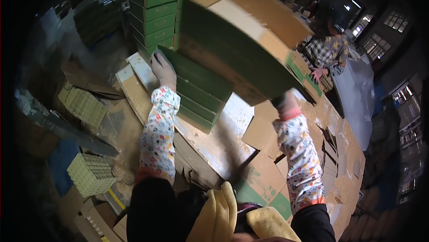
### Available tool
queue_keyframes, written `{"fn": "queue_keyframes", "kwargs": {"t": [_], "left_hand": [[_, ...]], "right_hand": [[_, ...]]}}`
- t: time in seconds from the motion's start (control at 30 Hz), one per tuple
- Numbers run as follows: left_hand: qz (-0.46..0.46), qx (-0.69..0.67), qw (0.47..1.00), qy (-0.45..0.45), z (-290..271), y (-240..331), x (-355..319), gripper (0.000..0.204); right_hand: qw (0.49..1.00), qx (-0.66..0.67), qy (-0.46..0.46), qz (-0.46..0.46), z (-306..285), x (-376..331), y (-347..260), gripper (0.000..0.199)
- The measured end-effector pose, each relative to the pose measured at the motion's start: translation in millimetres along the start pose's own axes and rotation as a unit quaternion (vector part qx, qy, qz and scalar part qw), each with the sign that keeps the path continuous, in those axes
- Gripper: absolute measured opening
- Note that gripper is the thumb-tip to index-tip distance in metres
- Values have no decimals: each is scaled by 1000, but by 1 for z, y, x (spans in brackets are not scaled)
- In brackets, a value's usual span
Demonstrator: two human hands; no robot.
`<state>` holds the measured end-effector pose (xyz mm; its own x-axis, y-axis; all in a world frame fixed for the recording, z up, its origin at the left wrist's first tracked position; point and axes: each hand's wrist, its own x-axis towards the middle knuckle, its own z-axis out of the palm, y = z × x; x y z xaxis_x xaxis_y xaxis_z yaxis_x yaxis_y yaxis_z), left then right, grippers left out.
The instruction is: The person folds cardboard flats into boxes, inserts a foam tray into each, and stacks the completed boxes.
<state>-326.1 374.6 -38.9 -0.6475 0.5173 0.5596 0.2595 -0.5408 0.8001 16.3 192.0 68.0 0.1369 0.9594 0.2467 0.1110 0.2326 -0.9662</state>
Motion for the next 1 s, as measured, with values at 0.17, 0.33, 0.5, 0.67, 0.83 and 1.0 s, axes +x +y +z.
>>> {"fn": "queue_keyframes", "kwargs": {"t": [0.17,0.33,0.5,0.67,0.83,1.0], "left_hand": [[-213,-89,972,-31,15,46,-15,48],[90,408,898,-136,-10,-56,-5,44],[-305,-184,896,-265,-74,62,-135,46],[-3,184,647,-740,-174,98,-444,83],[-376,100,554,-736,-152,143,-443,60],[-255,2,659,-707,-98,203,-416,50]], "right_hand": [[968,71,87,225,81,29,-11,77],[975,23,-7,222,53,-136,55,65],[817,-417,236,321,-45,-429,94,75],[631,-248,479,557,-169,-684,168,87],[754,11,600,266,-159,-656,120,59],[793,6,592,148,-207,-602,39,49]]}}
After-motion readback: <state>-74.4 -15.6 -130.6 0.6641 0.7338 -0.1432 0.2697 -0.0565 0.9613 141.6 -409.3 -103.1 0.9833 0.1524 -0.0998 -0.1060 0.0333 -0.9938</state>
